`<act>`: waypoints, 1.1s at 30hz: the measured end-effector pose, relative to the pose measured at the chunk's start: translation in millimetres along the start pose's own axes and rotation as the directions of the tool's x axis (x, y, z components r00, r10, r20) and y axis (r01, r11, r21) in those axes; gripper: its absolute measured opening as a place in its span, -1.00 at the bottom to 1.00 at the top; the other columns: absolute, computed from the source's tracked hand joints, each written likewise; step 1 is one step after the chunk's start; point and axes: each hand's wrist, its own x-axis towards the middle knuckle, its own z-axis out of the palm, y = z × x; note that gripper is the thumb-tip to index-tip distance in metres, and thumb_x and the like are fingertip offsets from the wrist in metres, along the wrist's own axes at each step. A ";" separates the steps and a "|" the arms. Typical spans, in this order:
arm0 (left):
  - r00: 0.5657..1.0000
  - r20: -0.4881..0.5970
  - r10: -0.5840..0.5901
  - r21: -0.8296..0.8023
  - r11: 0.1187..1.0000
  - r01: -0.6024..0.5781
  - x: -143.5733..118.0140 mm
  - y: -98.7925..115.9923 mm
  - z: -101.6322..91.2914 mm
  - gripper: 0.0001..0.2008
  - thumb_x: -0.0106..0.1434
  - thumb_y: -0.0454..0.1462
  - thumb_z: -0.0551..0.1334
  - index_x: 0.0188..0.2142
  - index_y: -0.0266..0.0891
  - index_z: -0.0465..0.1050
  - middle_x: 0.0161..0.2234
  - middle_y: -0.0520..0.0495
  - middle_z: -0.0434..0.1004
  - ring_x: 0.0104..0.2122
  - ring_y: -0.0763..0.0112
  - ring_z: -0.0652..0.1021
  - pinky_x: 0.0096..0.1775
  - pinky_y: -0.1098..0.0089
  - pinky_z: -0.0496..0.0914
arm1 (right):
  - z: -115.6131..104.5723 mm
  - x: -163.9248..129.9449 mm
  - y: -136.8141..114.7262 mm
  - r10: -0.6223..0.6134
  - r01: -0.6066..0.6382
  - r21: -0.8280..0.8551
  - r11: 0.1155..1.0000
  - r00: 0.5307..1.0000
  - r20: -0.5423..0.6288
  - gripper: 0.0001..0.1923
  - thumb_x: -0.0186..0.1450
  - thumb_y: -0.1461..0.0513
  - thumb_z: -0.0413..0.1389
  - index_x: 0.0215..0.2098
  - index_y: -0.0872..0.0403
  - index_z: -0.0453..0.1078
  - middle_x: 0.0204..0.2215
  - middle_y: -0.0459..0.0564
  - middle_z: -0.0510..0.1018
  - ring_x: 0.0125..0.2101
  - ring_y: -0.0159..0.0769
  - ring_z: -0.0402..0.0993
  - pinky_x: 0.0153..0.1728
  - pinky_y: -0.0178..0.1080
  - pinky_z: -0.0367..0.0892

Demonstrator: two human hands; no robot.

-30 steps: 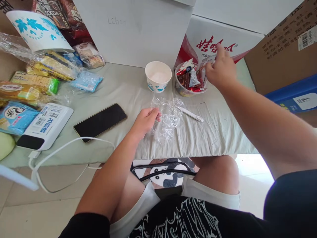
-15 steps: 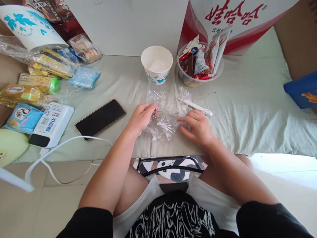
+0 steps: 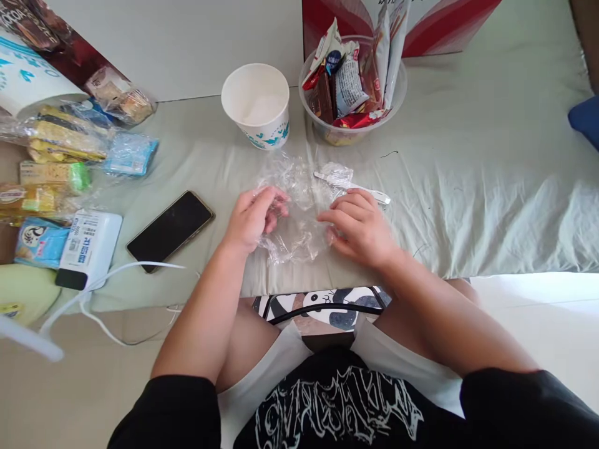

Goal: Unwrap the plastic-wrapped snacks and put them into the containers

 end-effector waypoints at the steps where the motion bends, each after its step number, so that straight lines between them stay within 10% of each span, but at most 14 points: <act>1: 0.998 -0.058 0.018 -0.016 1.000 -0.019 0.9 0.9 -2.4 -0.67 0.24 0.01 0.22 -0.39 -0.20 0.49 -0.51 -0.01 0.49 -0.69 0.58 0.25 -0.62 0.43 0.08 | -4.5 -2.5 3.0 -0.012 0.012 -0.007 1.000 1.000 -0.023 -0.74 0.33 0.33 0.07 -0.12 -0.12 0.48 -0.33 -0.07 0.62 -0.14 -0.13 0.59 0.13 0.08 0.39; 11: 0.957 -0.284 -0.066 -0.127 0.991 0.031 -1.8 6.3 -33.3 -0.85 0.09 -0.14 0.27 -0.43 -0.15 0.41 -0.56 0.07 0.40 -0.73 0.60 0.21 -0.67 0.39 -0.07 | -34.6 -21.4 27.0 0.203 -0.217 -0.131 0.967 0.973 -0.112 -0.77 0.13 0.36 0.10 -0.28 -0.07 0.36 -0.17 0.05 0.58 -0.06 0.09 0.54 -0.06 0.21 0.40; 18: 0.937 -0.347 -0.031 -0.059 0.998 0.011 0.2 -0.7 -41.5 -0.85 0.16 -0.16 0.29 -0.43 -0.16 0.39 -0.59 0.09 0.38 -0.69 0.57 0.24 -0.62 0.42 0.00 | -31.1 -17.9 4.1 0.030 -0.039 0.060 0.997 0.991 0.129 -0.42 0.29 -0.02 0.16 0.25 -0.14 0.25 0.13 0.07 0.57 0.39 0.27 0.26 0.37 0.43 0.05; 26: 0.853 -0.318 0.414 0.390 0.877 -0.280 3.9 -19.7 -40.5 -0.70 0.01 -0.27 0.45 -0.23 -0.14 0.53 -0.10 -0.05 0.59 -0.24 0.39 0.56 -0.39 0.46 0.36 | -27.7 -17.6 -1.9 -0.115 0.065 0.247 0.967 0.975 0.193 -0.91 0.40 0.22 0.11 -0.12 -0.01 0.40 -0.23 0.00 0.68 -0.09 -0.11 0.66 0.09 0.04 0.46; 33: 0.883 -0.410 0.229 0.230 0.963 -0.143 20.5 -24.3 -36.4 -0.82 0.27 -0.25 0.28 -0.45 -0.17 0.36 -0.52 0.08 0.41 -0.61 0.52 0.40 -0.55 0.44 0.27 | -32.0 -16.4 -2.3 -0.089 -0.054 0.467 0.883 0.956 0.280 -0.66 0.22 0.15 0.26 -0.18 -0.03 0.19 -0.11 0.04 0.64 -0.10 -0.06 0.62 -0.11 0.03 0.52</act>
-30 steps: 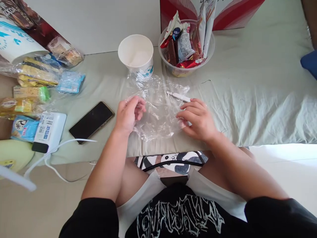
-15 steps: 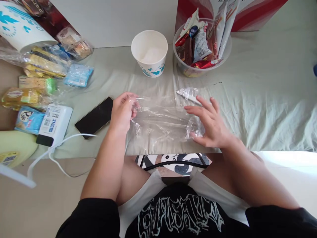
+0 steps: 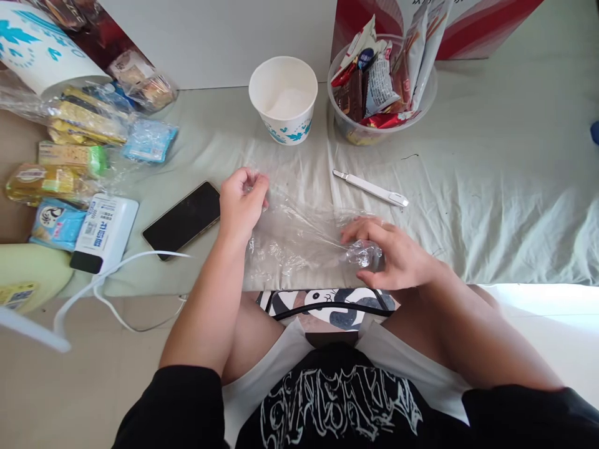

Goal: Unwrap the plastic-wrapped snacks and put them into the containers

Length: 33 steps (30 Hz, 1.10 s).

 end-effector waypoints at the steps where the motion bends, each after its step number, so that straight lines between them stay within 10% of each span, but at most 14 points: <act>1: 1.000 -0.010 -0.015 -0.004 1.000 0.015 2.1 -0.6 2.0 -0.86 0.26 -0.27 0.28 -0.41 -0.17 0.36 -0.50 0.09 0.42 -0.62 0.53 0.40 -0.56 0.44 0.27 | -1.1 -0.2 0.1 -0.014 0.014 0.048 0.999 1.000 0.003 -0.65 0.25 0.09 0.26 -0.18 -0.03 0.18 -0.09 0.06 0.64 -0.08 -0.04 0.62 -0.10 0.05 0.53; 8: 0.978 -0.080 0.192 0.173 0.969 -0.176 2.8 -8.4 1.0 -0.46 0.20 -0.23 0.41 0.13 -0.05 0.28 -0.03 -0.09 0.51 -0.24 0.34 0.61 -0.26 0.31 0.50 | -3.7 -2.0 10.1 0.217 -0.182 0.172 0.968 0.953 -0.212 -0.71 0.47 0.14 0.09 -0.41 0.01 0.24 0.16 0.10 0.56 0.12 -0.02 0.60 0.00 0.11 0.59; 12: 0.802 -0.193 0.565 0.232 0.820 -0.523 -16.2 2.9 -14.7 -0.60 0.26 -0.07 0.34 0.04 -0.06 0.35 0.08 -0.18 0.44 0.16 0.06 0.49 -0.02 0.09 0.51 | 0.0 -1.9 22.8 0.368 -0.215 0.392 0.894 0.853 -0.371 -0.61 0.44 -0.06 0.15 -0.39 0.02 0.33 0.45 -0.04 0.24 0.31 0.08 0.43 0.11 0.21 0.58; 15: 0.673 0.252 0.695 0.018 0.692 -0.721 -37.7 16.9 -19.0 -0.85 0.39 -0.08 0.24 -0.15 -0.05 0.44 -0.20 -0.03 0.57 -0.11 0.23 0.62 -0.04 0.11 0.53 | -0.5 0.9 30.1 0.453 -0.183 0.528 0.829 0.773 -0.444 -0.58 0.37 -0.12 0.22 -0.39 0.01 0.35 0.42 -0.02 0.28 0.35 0.10 0.37 0.12 0.22 0.58; 18: 0.492 0.659 0.569 0.012 0.645 -0.764 -53.5 23.3 -11.6 -0.56 0.24 -0.06 0.41 0.07 -0.13 0.48 0.04 -0.16 0.64 0.14 0.03 0.58 0.18 0.00 0.50 | -3.4 5.0 30.8 0.561 -0.187 0.640 0.745 0.695 -0.450 -0.51 0.31 -0.16 0.26 -0.43 0.02 0.30 0.40 -0.03 0.31 0.36 0.09 0.36 0.13 0.17 0.58; 21: 0.575 0.687 0.443 0.195 0.650 -0.734 -54.4 20.3 -4.5 -0.62 0.27 -0.26 0.33 0.09 -0.21 0.53 0.22 -0.25 0.55 0.33 -0.05 0.45 0.30 -0.03 0.43 | -4.9 8.9 27.2 0.658 -0.201 0.720 0.664 0.616 -0.434 -0.44 0.23 -0.20 0.32 -0.43 0.04 0.25 0.42 -0.06 0.28 0.31 0.12 0.42 0.03 0.12 0.61; 24: 0.704 0.544 0.457 0.203 0.742 -0.638 -45.7 16.0 -7.8 -0.82 0.32 -0.34 0.21 -0.21 -0.17 0.61 0.00 -0.14 0.70 0.04 0.15 0.66 0.09 0.14 0.57 | -3.1 12.5 25.0 0.686 -0.194 0.726 0.660 0.550 -0.477 -0.40 0.18 -0.22 0.35 -0.42 0.05 0.25 0.37 -0.03 0.35 0.22 0.06 0.52 -0.08 -0.01 0.62; 29: 0.908 0.270 0.320 -0.113 0.947 -0.300 -31.4 14.2 -17.4 -0.86 0.20 -0.17 0.39 -0.39 -0.18 0.58 -0.45 0.01 0.67 -0.42 0.35 0.67 -0.31 0.35 0.60 | 2.3 16.3 27.5 0.674 -0.190 0.683 0.705 0.479 -0.562 -0.47 0.24 -0.22 0.31 -0.34 0.00 0.28 0.03 -0.04 0.59 -0.24 -0.32 0.67 -0.37 -0.26 0.55; 33: 0.974 0.148 0.170 -0.377 0.921 -0.104 -23.5 14.7 -14.7 -0.61 0.07 0.04 0.50 -0.45 -0.19 0.50 -0.64 0.09 0.50 -0.66 0.49 0.50 -0.56 0.47 0.45 | 2.4 14.8 27.0 0.675 -0.268 0.639 0.721 0.480 -0.560 -0.47 0.30 -0.25 0.23 -0.27 -0.05 0.20 -0.32 -0.16 0.60 -0.64 -0.50 0.42 -0.68 -0.36 0.27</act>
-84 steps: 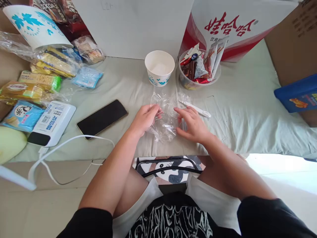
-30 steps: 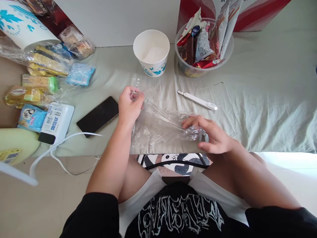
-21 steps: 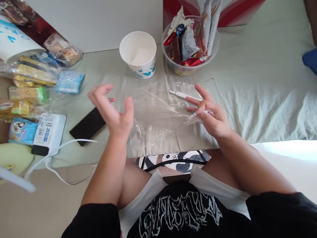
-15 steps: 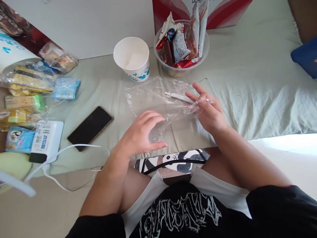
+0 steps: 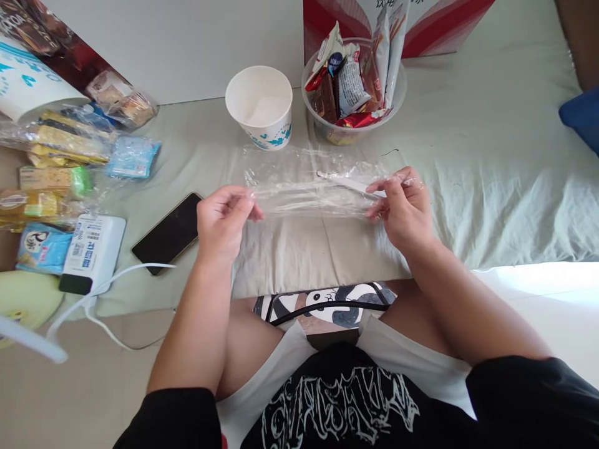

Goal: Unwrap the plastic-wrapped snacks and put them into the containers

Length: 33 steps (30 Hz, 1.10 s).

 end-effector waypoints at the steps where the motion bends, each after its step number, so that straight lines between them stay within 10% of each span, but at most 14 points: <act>1: 1.000 -0.017 -0.012 -0.013 1.000 0.012 1.4 0.2 0.8 -0.58 0.07 0.08 0.50 -0.45 -0.18 0.48 -0.67 0.11 0.46 -0.70 0.52 0.46 -0.61 0.48 0.39 | -0.8 -1.1 -0.9 -0.008 0.008 -0.019 1.000 1.000 0.006 -0.47 0.32 -0.26 0.21 -0.25 -0.06 0.18 -0.39 -0.20 0.57 -0.70 -0.52 0.33 -0.72 -0.36 0.21; 11: 0.962 -0.146 -0.230 0.211 0.943 0.257 7.0 3.6 -3.6 -0.75 0.29 -0.05 0.36 -0.35 -0.12 0.43 -0.74 0.20 0.28 -0.80 0.57 0.29 -0.73 0.51 0.15 | -3.5 -12.5 -7.2 -0.031 0.073 -0.202 0.977 0.979 0.204 -0.60 0.40 0.01 0.21 0.05 -0.14 0.14 -0.45 -0.24 0.51 -0.69 -0.45 0.36 -0.66 -0.29 0.34; 33: 0.950 -0.220 -0.220 0.317 0.905 0.283 17.9 -7.9 -3.7 -0.90 0.28 -0.24 0.26 -0.37 -0.11 0.38 -0.66 0.15 0.34 -0.73 0.49 0.30 -0.68 0.43 0.09 | -6.1 3.6 9.1 -0.200 0.201 -0.423 0.883 0.979 0.047 -0.73 0.39 0.17 0.15 0.06 -0.09 0.30 -0.25 -0.09 0.61 -0.68 -0.49 0.24 -0.68 -0.30 0.19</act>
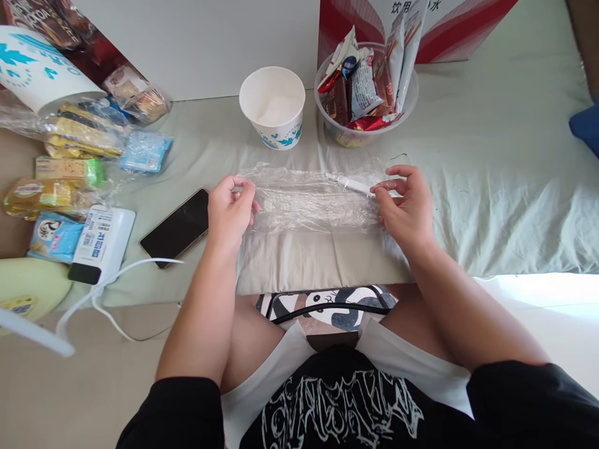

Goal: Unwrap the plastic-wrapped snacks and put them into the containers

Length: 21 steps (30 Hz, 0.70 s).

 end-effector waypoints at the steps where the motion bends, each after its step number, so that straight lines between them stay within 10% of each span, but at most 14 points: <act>1: 1.000 -0.011 0.025 0.024 0.999 -0.025 1.5 -1.5 1.0 -0.90 0.28 -0.23 0.26 -0.37 -0.11 0.38 -0.65 0.15 0.34 -0.71 0.49 0.31 -0.66 0.43 0.11 | 0.6 2.9 -0.3 -0.016 0.015 -0.046 0.999 1.000 -0.019 -0.74 0.38 0.17 0.16 0.03 -0.07 0.31 -0.27 -0.10 0.60 -0.67 -0.48 0.24 -0.65 -0.28 0.22; 7: 0.951 -0.130 0.280 0.371 0.903 -0.215 7.3 -7.9 6.4 -0.88 0.19 -0.27 0.34 -0.37 -0.14 0.40 -0.45 0.04 0.50 -0.49 0.39 0.46 -0.30 0.32 0.41 | 7.9 15.4 1.6 -0.167 0.126 -0.384 0.915 0.983 -0.075 -0.58 0.26 0.19 0.20 0.08 -0.05 0.31 -0.13 0.00 0.53 -0.45 -0.33 0.37 -0.22 -0.06 0.50; 13: 0.880 -0.070 0.470 0.423 0.813 -0.400 9.7 -25.5 11.9 -0.54 0.11 -0.34 0.36 0.03 -0.11 0.43 -0.08 -0.18 0.60 -0.02 0.02 0.58 0.12 0.01 0.44 | 9.7 9.5 5.5 -0.292 0.231 -0.505 0.832 0.955 -0.044 -0.42 0.21 0.25 0.17 0.20 0.01 0.31 0.07 0.22 0.36 0.10 0.10 0.35 0.18 0.34 0.28; 21: 0.933 0.031 0.359 0.210 0.910 -0.357 1.1 -10.4 12.9 -0.62 0.08 -0.39 0.30 -0.09 -0.06 0.41 -0.42 0.11 0.48 -0.41 0.39 0.54 -0.17 0.29 0.53 | 0.8 -1.9 1.2 -0.433 0.380 -0.460 0.803 0.901 -0.011 -0.49 0.25 0.23 0.12 0.18 -0.01 0.30 0.05 0.19 0.37 0.09 0.11 0.37 0.20 0.43 0.28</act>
